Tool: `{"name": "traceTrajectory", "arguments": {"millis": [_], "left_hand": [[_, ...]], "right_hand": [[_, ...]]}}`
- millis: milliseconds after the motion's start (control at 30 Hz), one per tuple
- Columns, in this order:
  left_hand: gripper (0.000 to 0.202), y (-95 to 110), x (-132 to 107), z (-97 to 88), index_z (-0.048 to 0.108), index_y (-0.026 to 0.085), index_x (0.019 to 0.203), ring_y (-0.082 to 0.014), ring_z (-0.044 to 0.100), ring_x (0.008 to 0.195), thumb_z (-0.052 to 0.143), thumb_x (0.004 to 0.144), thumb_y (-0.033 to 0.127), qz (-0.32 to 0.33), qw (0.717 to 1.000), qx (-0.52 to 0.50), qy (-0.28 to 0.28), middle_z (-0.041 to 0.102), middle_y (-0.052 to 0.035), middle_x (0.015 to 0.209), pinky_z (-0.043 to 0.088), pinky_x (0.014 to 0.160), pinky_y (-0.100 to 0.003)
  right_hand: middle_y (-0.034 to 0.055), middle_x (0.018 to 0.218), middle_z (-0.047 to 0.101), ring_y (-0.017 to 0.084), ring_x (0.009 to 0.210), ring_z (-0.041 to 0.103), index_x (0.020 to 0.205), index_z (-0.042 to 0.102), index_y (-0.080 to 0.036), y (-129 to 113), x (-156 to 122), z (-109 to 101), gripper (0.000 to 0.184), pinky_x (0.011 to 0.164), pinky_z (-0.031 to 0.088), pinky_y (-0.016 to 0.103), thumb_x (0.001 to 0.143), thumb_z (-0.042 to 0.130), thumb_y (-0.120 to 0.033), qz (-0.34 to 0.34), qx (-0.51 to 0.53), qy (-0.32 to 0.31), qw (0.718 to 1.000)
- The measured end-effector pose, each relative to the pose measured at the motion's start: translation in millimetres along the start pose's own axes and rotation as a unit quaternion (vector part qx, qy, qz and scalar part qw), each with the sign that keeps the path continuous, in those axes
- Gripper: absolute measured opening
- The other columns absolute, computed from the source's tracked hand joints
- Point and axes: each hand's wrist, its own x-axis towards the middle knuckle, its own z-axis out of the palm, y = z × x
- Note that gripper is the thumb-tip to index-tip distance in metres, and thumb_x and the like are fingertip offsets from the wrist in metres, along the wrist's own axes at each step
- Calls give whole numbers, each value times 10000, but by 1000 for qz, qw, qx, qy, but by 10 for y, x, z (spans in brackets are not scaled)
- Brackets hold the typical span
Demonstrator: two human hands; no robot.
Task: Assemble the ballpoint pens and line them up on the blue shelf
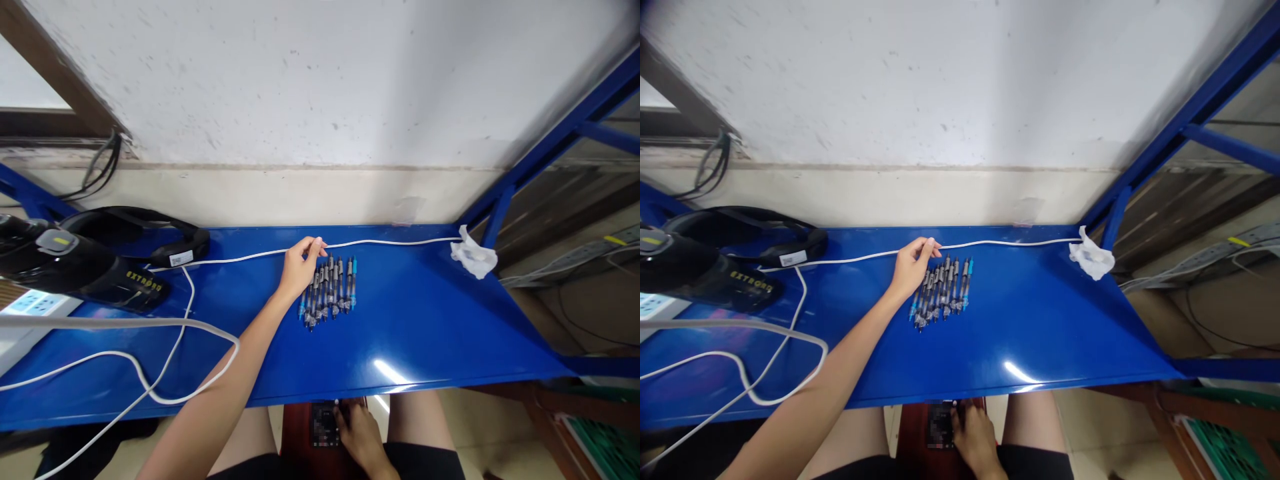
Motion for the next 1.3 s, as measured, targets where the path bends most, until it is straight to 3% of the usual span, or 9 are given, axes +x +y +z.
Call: {"name": "traceTrajectory", "arguments": {"millis": [300, 467, 700, 900, 1167, 1300], "left_hand": [[426, -14, 5, -1, 790, 211, 960, -193, 707, 817, 565, 1122, 535, -4, 1000, 0, 3, 772, -30, 844, 529, 827, -328], [425, -27, 11, 0, 788, 209, 950, -193, 708, 812, 574, 1119, 535, -5, 1000, -8, 7, 770, -33, 832, 528, 815, -326], [432, -19, 21, -4, 791, 201, 955, -194, 712, 815, 587, 1111, 549, -15, 999, -27, 18, 770, -39, 826, 546, 824, -323], [446, -29, 26, -21, 791, 196, 951, -194, 709, 807, 596, 1100, 568, -29, 999, -33, 23, 766, -46, 821, 557, 830, -327], [453, 50, -8, -41, 769, 193, 980, -203, 716, 823, 564, 1107, 576, -33, 998, -10, 49, 769, -57, 841, 563, 845, -338], [325, 167, -153, -144, 756, 211, 1110, -241, 744, 1018, 604, 1096, 498, -17, 995, 95, 19, 806, -85, 1064, 547, 916, -367]], "right_hand": [[154, 1213, 826, 321, 1107, 804, 1285, 750, -201, 42, 20, 86, 331, 872, 533, 345, 1136, 473, -304, 18, -12, 13, 1000], [141, 1190, 832, 323, 1095, 802, 1268, 751, -198, -7, -30, -4, 279, 884, 546, 358, 1064, 565, -242, 13, -13, -2, 1000], [153, 1183, 827, 348, 1169, 792, 1284, 739, -191, -50, -27, -71, 303, 940, 559, 367, 1002, 689, -290, 23, -42, -40, 998], [174, 1245, 810, 341, 1148, 798, 1252, 755, -198, 12, 8, 47, 249, 936, 574, 373, 1060, 619, -279, 14, -16, -2, 1000], [168, 1197, 832, 330, 1164, 806, 1396, 722, -221, 3, 49, 3, 382, 949, 578, 383, 1097, 485, -206, 31, -3, -35, 999], [180, 1207, 836, 340, 1136, 822, 1511, 651, -206, 10, 45, -30, 446, 893, 589, 384, 1112, 454, -231, 13, 21, -46, 999]]}}
